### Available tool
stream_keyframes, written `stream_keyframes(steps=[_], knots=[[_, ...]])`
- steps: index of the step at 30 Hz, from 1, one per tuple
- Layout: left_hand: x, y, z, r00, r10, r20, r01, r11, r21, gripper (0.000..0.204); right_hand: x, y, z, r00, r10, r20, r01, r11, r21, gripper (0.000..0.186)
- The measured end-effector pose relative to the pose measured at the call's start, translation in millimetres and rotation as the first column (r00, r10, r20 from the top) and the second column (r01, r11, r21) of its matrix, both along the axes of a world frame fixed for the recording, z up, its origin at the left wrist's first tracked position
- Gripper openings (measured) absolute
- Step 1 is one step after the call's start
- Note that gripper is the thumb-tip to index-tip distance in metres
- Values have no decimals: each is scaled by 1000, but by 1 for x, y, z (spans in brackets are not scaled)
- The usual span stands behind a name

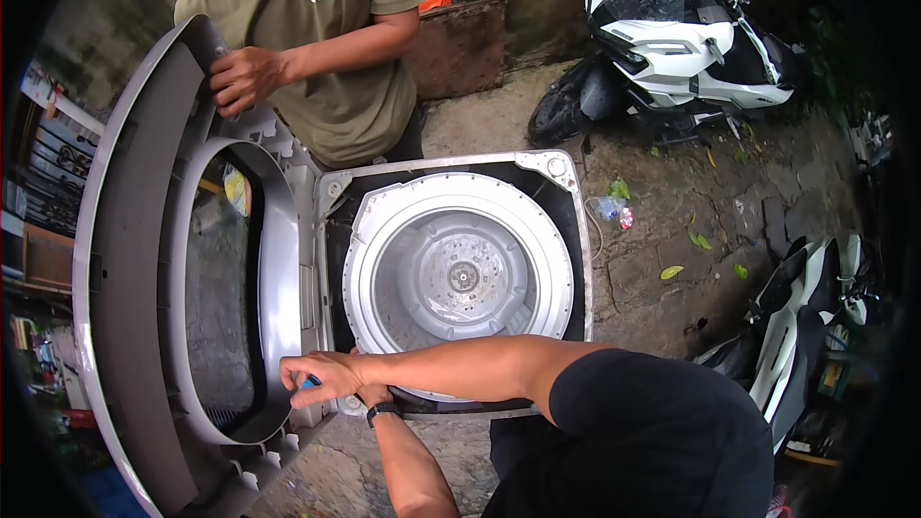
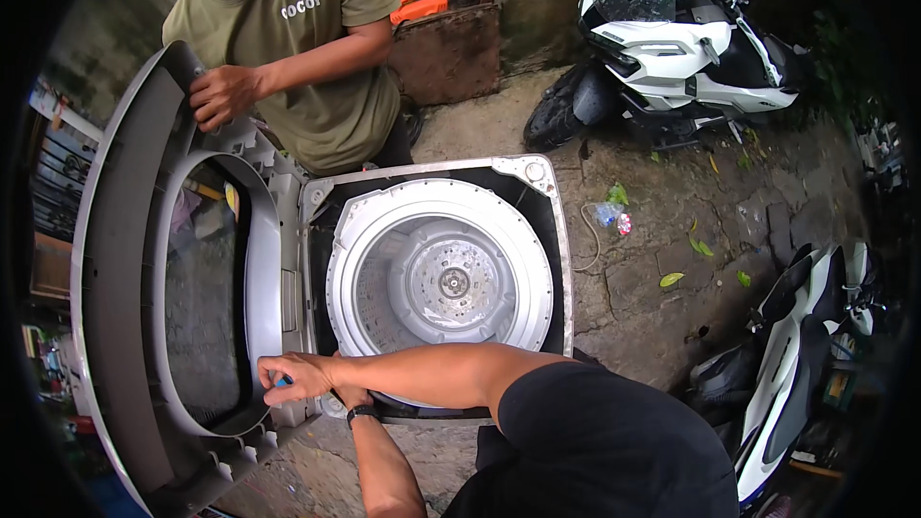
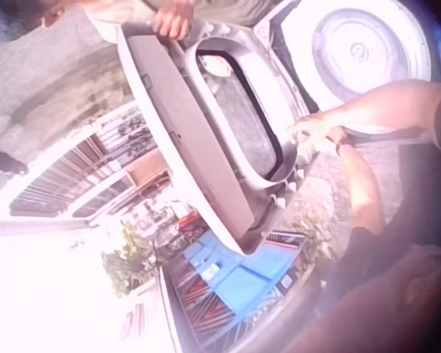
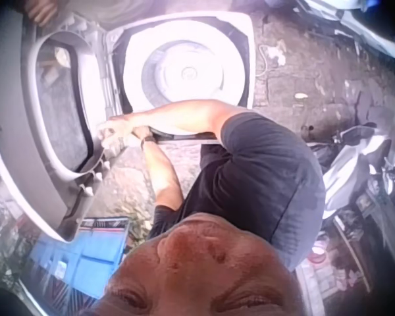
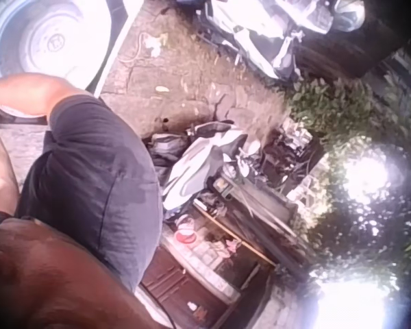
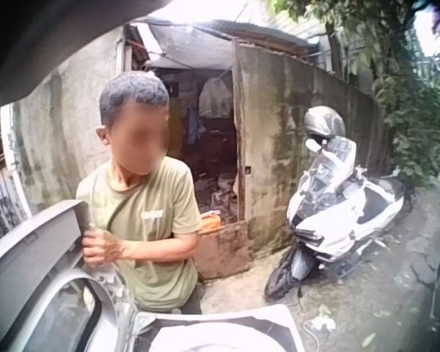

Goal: The person disassembles the top agitator assembly of a washing machine by unscrewing components with a screwdriver and prying parts loose with pliers.

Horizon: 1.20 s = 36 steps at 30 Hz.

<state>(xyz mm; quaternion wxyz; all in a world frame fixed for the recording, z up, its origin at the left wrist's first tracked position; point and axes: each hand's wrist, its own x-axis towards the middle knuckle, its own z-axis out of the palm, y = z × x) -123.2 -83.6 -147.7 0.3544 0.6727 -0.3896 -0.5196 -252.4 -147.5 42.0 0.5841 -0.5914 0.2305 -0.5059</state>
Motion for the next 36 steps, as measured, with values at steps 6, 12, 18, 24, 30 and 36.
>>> stream_keyframes(steps=[6,12,18,24,30,36], knots=[[0,-8,-5,999,15,31,-16,1000,11,47,3,-1,-4,996,-61,-67,52,991,-122,41],[-2,-11,-4,998,29,59,-30,999,26,47,4,3,0,994,-106,-18,103,987,-125,38],[-19,-4,5,992,66,109,-74,995,69,46,-25,18,4,978,-208,-12,207,976,-71,37],[-14,-12,-6,963,-98,250,84,994,68,43,-74,33,1,957,-282,63,283,959,-11,28],[-5,-23,-27,964,68,256,-27,987,-160,21,-151,73,32,924,-339,177,261,897,358,18],[-6,-18,-29,954,165,248,-117,973,-198,21,-212,107,52,859,-431,277,304,864,400,25]])
